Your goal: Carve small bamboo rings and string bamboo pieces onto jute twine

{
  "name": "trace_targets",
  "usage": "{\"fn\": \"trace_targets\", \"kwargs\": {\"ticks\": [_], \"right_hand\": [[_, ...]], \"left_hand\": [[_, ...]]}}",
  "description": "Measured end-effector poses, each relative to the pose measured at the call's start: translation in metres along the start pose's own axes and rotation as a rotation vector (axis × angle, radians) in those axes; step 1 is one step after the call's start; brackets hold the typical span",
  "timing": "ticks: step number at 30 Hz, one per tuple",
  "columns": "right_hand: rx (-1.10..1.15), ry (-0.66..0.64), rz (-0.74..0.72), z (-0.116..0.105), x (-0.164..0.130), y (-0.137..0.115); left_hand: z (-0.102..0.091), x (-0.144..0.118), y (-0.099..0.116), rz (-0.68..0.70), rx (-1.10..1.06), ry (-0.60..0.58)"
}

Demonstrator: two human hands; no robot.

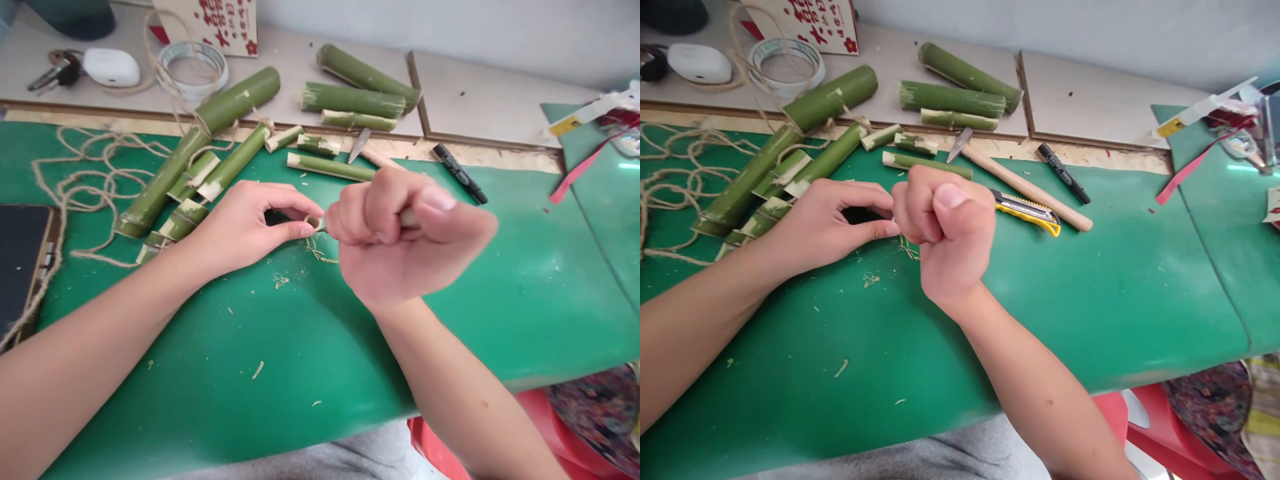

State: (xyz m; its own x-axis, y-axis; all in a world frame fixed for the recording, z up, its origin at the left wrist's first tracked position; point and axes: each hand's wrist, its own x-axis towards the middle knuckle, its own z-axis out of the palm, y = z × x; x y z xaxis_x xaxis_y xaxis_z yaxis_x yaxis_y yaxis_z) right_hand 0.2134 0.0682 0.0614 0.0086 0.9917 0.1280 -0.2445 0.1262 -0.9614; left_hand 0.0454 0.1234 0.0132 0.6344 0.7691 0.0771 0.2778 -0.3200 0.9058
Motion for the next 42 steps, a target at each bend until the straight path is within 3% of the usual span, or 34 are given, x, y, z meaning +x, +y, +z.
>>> {"fn": "trace_targets", "kwargs": {"ticks": [6,13,20,28,35,42], "right_hand": [[0.097,0.081,-0.016,0.005,-0.001,-0.002],[0.14,0.033,-0.012,0.003,-0.003,-0.003],[0.137,0.058,-0.065,0.0,-0.001,-0.005],[0.156,0.017,-0.034,-0.002,-0.001,-0.012],[0.174,-0.008,-0.141,-0.002,0.003,0.0],[0.181,-0.053,-0.085,-0.006,0.003,0.004]], "left_hand": [[0.0,-0.001,-0.002,0.001,0.006,0.013],[-0.001,-0.002,0.002,-0.003,0.02,0.021],[-0.002,-0.001,0.0,0.104,0.084,-0.022],[-0.001,-0.002,0.003,0.073,0.052,-0.038],[0.001,-0.001,0.0,0.095,0.049,-0.024],[0.0,-0.001,-0.001,0.088,0.042,-0.026]]}}
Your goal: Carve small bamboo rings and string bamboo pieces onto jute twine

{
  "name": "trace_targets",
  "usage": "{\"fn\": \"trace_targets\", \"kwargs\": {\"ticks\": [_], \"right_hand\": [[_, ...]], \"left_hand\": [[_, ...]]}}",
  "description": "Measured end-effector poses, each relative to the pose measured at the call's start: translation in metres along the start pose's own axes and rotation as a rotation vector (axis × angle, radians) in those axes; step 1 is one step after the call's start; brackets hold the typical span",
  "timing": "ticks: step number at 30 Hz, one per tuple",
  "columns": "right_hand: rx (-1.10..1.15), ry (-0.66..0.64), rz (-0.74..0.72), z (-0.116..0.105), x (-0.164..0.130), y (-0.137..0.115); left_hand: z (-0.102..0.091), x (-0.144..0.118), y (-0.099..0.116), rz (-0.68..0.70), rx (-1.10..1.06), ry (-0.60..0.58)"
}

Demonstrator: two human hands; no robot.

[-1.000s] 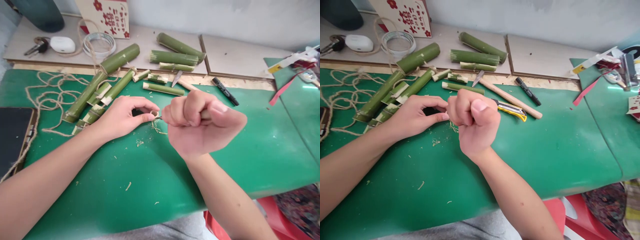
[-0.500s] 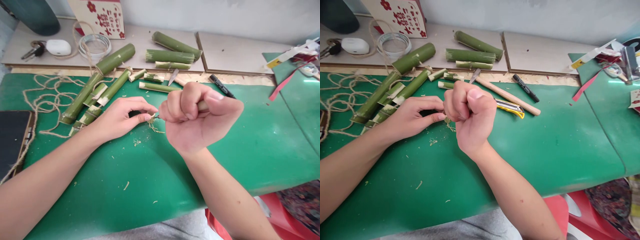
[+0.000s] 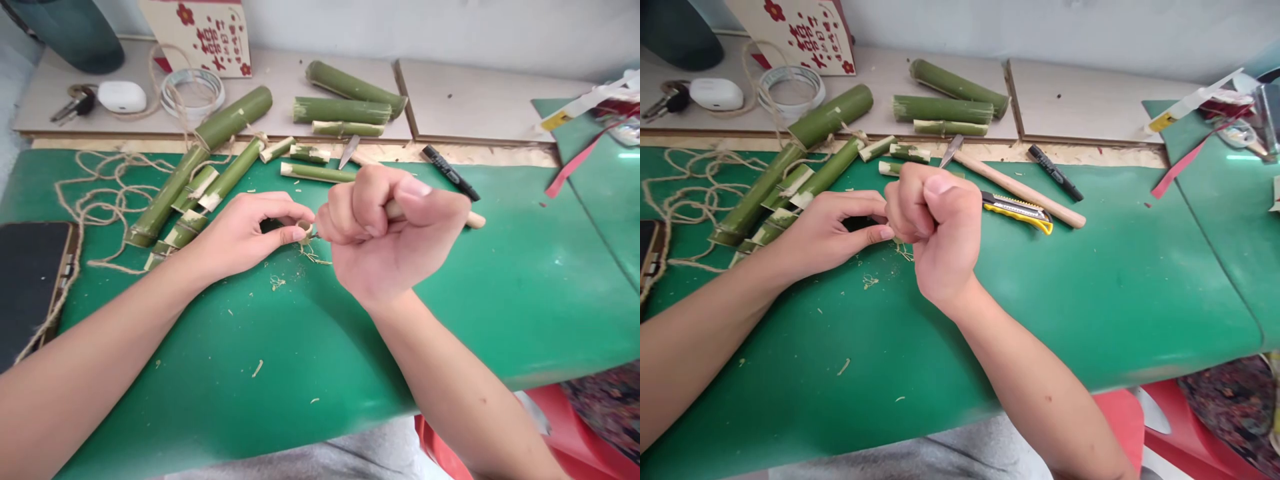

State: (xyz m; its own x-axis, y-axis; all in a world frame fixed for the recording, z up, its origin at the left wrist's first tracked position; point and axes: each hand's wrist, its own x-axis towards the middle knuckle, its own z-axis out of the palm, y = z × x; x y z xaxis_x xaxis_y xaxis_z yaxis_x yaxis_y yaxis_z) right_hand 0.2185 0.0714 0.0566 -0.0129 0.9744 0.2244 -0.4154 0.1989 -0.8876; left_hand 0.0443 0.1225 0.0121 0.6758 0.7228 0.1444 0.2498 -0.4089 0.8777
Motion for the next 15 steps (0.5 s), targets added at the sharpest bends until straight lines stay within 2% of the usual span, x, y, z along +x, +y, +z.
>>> {"fn": "trace_targets", "kwargs": {"ticks": [8,15], "right_hand": [[-0.02,-0.033,0.035,-0.0018,-0.0002,0.0007],[0.003,0.008,0.009,0.0038,0.0005,-0.0011]], "left_hand": [[0.0001,0.0,-0.0031,0.041,-0.015,-0.007],[0.0004,-0.0006,-0.0074,0.057,-0.021,-0.008]]}}
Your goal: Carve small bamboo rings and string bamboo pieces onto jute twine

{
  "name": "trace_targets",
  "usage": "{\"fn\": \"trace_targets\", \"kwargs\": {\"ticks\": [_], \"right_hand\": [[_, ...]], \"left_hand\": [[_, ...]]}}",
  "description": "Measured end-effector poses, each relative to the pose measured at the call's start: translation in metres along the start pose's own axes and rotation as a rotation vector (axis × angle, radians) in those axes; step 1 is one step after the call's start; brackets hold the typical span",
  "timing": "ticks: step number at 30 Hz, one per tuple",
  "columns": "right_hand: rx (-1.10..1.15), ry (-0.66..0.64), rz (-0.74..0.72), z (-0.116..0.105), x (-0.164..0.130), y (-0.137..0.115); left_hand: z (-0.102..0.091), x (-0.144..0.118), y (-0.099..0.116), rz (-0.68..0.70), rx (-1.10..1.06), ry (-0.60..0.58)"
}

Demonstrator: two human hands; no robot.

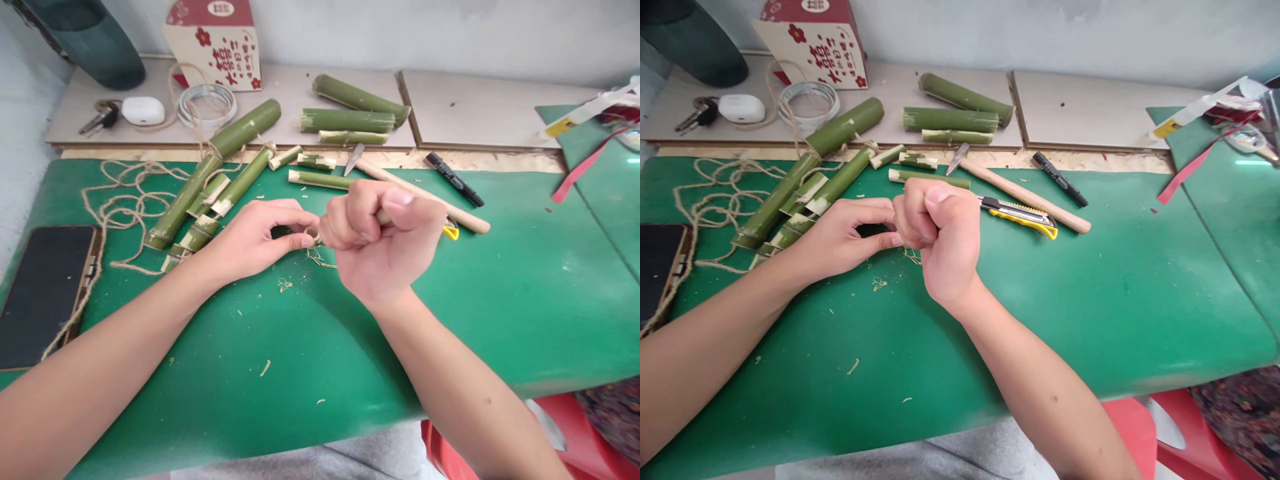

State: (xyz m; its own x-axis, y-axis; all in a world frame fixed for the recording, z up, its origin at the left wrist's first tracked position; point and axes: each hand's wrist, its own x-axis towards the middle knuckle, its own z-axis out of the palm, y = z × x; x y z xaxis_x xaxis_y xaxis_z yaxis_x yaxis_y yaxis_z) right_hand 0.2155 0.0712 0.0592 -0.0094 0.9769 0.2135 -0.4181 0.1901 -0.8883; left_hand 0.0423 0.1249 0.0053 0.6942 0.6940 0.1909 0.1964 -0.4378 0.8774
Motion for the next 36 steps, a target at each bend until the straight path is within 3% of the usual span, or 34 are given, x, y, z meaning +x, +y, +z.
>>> {"fn": "trace_targets", "kwargs": {"ticks": [14,36], "right_hand": [[0.116,0.035,-0.028,0.002,0.0,0.011],[0.082,0.015,-0.065,0.002,-0.001,-0.007]], "left_hand": [[-0.002,0.001,0.002,-0.028,-0.031,-0.03],[0.0,0.0,0.002,-0.072,-0.095,-0.022]]}}
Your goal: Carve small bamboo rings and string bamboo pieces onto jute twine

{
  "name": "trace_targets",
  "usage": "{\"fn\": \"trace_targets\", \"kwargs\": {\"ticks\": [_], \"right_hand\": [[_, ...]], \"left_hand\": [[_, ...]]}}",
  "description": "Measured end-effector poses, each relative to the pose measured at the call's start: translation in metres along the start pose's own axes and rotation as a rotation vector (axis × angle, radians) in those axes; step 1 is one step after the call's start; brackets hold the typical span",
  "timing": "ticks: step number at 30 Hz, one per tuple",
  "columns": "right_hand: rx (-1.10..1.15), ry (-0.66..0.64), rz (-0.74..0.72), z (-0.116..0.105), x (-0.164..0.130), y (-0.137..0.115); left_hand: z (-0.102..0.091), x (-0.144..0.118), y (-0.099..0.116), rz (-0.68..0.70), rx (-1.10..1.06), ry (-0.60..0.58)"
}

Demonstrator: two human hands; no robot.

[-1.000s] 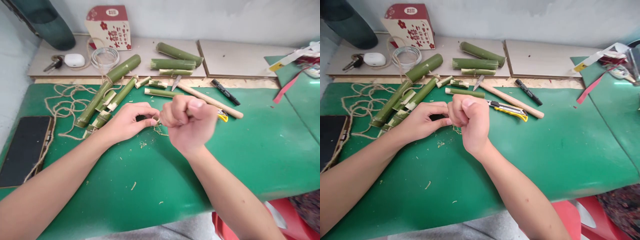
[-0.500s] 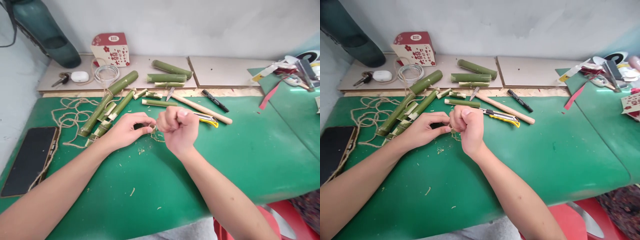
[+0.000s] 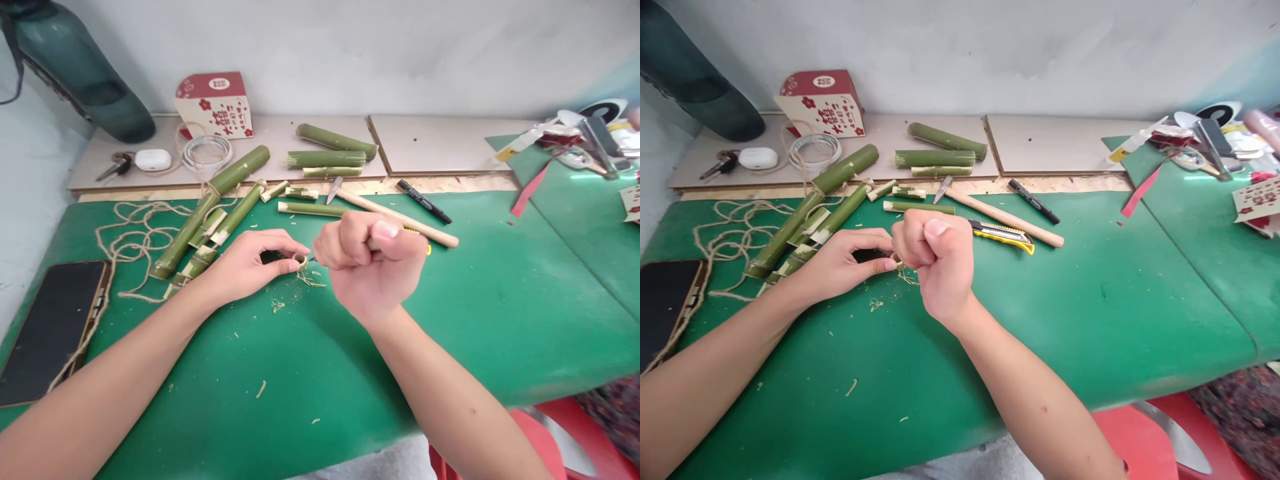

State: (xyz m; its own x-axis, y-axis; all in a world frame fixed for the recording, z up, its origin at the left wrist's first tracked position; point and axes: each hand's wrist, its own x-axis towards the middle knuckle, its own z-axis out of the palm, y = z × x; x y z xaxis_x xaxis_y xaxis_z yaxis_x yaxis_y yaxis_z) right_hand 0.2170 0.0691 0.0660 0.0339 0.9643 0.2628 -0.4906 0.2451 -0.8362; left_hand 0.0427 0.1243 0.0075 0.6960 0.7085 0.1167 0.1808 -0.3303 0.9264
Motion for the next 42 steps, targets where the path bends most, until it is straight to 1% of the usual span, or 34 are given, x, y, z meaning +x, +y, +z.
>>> {"fn": "trace_targets", "kwargs": {"ticks": [4,9,14,20,29,34,42], "right_hand": [[0.019,-0.029,-0.013,-0.001,-0.001,0.005],[0.015,-0.017,-0.007,-0.001,-0.002,0.009],[0.007,0.025,0.022,0.002,-0.001,0.005],[-0.012,0.037,0.023,0.0,0.0,-0.001],[0.029,0.046,0.042,-0.001,0.001,0.008],[0.006,0.017,0.061,-0.001,0.0,0.008],[0.0,0.034,0.035,-0.006,0.003,0.016]], "left_hand": [[-0.001,0.0,-0.001,0.018,-0.008,-0.013],[-0.002,0.0,-0.002,0.005,-0.012,-0.018],[-0.001,0.0,-0.001,0.001,-0.01,-0.015],[-0.001,0.0,0.0,-0.009,-0.008,-0.009],[-0.003,0.0,0.0,-0.02,-0.012,-0.03],[-0.003,0.001,0.0,-0.022,-0.011,-0.031],[-0.002,0.001,-0.001,-0.033,-0.025,-0.033]]}}
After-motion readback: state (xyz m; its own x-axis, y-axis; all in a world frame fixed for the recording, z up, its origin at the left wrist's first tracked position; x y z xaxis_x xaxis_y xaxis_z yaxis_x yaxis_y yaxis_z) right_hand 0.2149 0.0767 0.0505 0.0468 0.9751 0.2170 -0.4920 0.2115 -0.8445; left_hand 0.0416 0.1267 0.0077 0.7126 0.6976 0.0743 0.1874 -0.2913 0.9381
